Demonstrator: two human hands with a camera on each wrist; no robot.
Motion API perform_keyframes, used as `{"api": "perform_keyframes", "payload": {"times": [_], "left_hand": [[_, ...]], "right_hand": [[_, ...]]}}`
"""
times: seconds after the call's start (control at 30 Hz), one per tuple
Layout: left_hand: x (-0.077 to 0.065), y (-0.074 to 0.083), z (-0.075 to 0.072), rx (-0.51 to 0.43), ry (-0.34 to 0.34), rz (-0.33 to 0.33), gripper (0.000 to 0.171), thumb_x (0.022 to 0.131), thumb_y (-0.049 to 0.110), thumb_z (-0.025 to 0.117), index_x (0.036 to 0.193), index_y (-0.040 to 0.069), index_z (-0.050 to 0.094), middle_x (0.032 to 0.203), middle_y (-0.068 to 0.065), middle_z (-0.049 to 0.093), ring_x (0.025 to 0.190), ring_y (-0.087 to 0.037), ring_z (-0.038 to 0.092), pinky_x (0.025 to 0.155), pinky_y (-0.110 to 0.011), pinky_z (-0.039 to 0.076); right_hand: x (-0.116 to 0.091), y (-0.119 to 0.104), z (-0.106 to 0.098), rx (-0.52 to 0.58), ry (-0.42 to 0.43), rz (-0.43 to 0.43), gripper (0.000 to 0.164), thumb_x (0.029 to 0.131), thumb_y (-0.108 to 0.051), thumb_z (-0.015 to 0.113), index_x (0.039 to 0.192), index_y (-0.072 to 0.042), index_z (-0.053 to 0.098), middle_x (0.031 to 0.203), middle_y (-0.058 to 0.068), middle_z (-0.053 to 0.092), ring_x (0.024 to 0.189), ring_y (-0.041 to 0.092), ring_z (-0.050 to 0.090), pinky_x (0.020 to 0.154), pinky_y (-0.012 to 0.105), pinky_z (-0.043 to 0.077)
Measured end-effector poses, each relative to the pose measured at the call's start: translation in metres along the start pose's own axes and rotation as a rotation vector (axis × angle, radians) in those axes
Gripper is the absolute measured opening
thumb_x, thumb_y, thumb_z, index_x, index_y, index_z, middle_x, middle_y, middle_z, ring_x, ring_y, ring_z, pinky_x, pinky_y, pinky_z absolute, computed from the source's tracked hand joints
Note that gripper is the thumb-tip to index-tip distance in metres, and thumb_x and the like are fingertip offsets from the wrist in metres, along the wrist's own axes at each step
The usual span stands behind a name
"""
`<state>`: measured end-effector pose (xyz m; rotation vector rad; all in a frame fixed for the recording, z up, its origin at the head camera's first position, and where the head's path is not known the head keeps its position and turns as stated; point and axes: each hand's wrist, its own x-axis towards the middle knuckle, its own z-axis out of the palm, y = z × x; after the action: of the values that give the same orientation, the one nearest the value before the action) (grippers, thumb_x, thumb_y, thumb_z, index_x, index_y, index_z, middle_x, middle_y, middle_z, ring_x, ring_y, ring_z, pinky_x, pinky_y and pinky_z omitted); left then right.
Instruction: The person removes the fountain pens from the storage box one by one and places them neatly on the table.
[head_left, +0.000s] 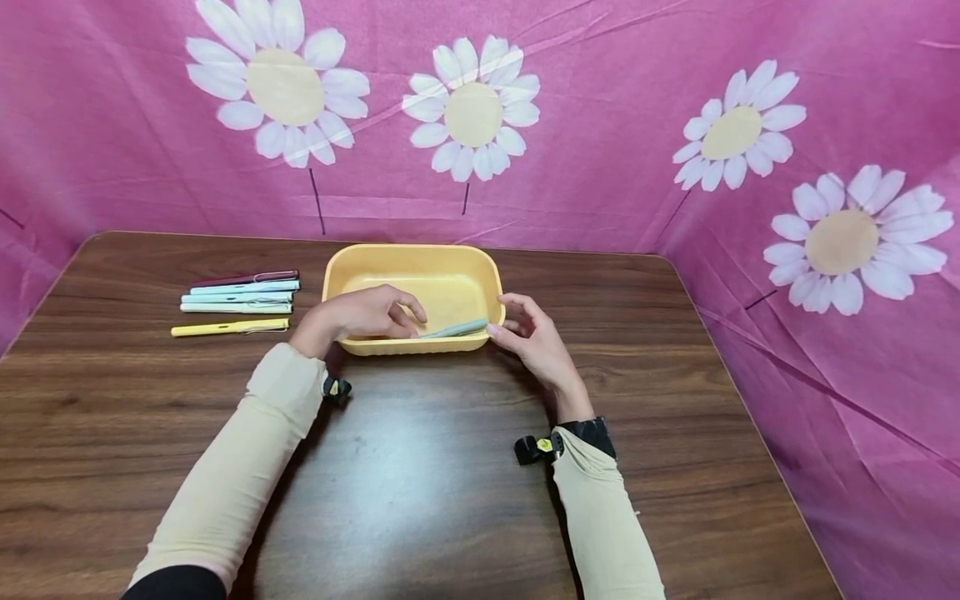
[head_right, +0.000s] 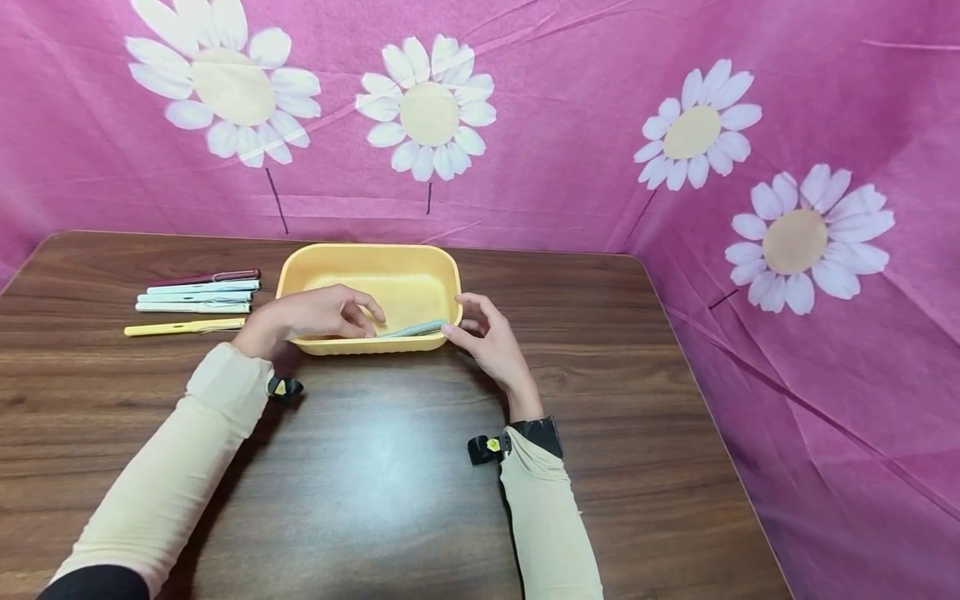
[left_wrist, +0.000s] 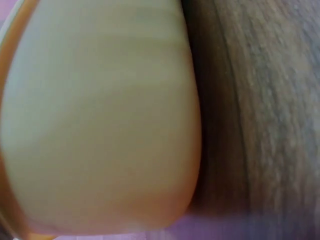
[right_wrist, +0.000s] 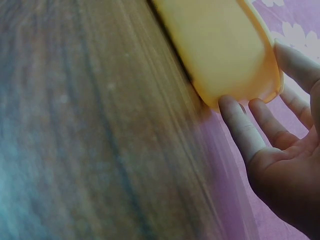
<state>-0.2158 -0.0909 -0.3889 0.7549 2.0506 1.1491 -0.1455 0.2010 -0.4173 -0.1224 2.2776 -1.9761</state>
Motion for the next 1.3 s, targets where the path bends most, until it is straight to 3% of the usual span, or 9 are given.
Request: {"api": "perform_keyframes", "payload": {"times": [0.2,0.43,0.6,0.83,1.07,1.3], "left_hand": [[0.0041,-0.0026,-0.0002,0.06,-0.021,0.055,0.018,0.093,-0.009,0.063,0.109,-0.008,0.071,0.103,-0.016,0.074,0.1,-0.027,0.069,0.093,-0.037,0.053],[0.007,-0.0036,-0.0008,0.065,-0.023,0.022,0.018,0.093,-0.003,0.065,0.108,-0.008,0.073,0.101,-0.013,0.075,0.094,-0.02,0.068,0.094,-0.038,0.053],[0.0072,-0.0041,-0.0022,0.051,-0.018,0.029,0.019,0.093,-0.001,0.065,0.108,-0.007,0.074,0.099,-0.011,0.075,0.088,-0.014,0.065,0.087,-0.033,0.053],[0.0073,-0.0035,-0.0016,0.032,-0.036,0.036,0.021,0.094,0.001,0.066,0.112,-0.008,0.072,0.107,-0.014,0.074,0.099,-0.022,0.068,0.095,-0.041,0.052],[0.0086,-0.0037,-0.0002,0.01,-0.012,0.037,0.017,0.093,-0.002,0.067,0.108,-0.008,0.072,0.1,-0.012,0.075,0.092,-0.018,0.067,0.088,-0.034,0.053],[0.0081,-0.0029,0.0006,-0.011,-0.015,0.037,0.019,0.092,-0.006,0.065,0.11,-0.009,0.071,0.103,-0.015,0.074,0.097,-0.022,0.068,0.09,-0.034,0.054]], "right_hand": [[0.0011,0.0001,0.0014,0.018,-0.003,-0.002,0.054,0.094,0.0,0.07,0.143,0.0,0.048,0.14,0.025,0.05,0.115,0.032,0.06,0.082,0.024,0.054],[0.0018,-0.0008,0.0019,-0.011,-0.003,-0.004,0.05,0.094,-0.003,0.072,0.14,-0.003,0.052,0.136,0.02,0.052,0.114,0.031,0.062,0.084,0.025,0.055],[0.0018,-0.0006,0.0008,-0.019,-0.005,-0.018,0.049,0.094,-0.002,0.071,0.139,-0.002,0.052,0.135,0.02,0.053,0.114,0.031,0.062,0.084,0.026,0.055],[0.0012,-0.0014,0.0015,-0.016,0.0,-0.009,0.048,0.094,-0.002,0.071,0.139,-0.002,0.052,0.135,0.019,0.053,0.114,0.03,0.063,0.085,0.026,0.055],[0.0006,-0.001,0.0009,-0.029,0.004,-0.005,0.049,0.094,-0.003,0.072,0.139,-0.004,0.052,0.136,0.017,0.055,0.113,0.028,0.063,0.085,0.026,0.055],[0.0004,-0.0019,0.0011,-0.03,0.004,-0.004,0.049,0.094,-0.003,0.073,0.139,-0.003,0.052,0.136,0.018,0.054,0.115,0.032,0.062,0.084,0.026,0.055]]}}
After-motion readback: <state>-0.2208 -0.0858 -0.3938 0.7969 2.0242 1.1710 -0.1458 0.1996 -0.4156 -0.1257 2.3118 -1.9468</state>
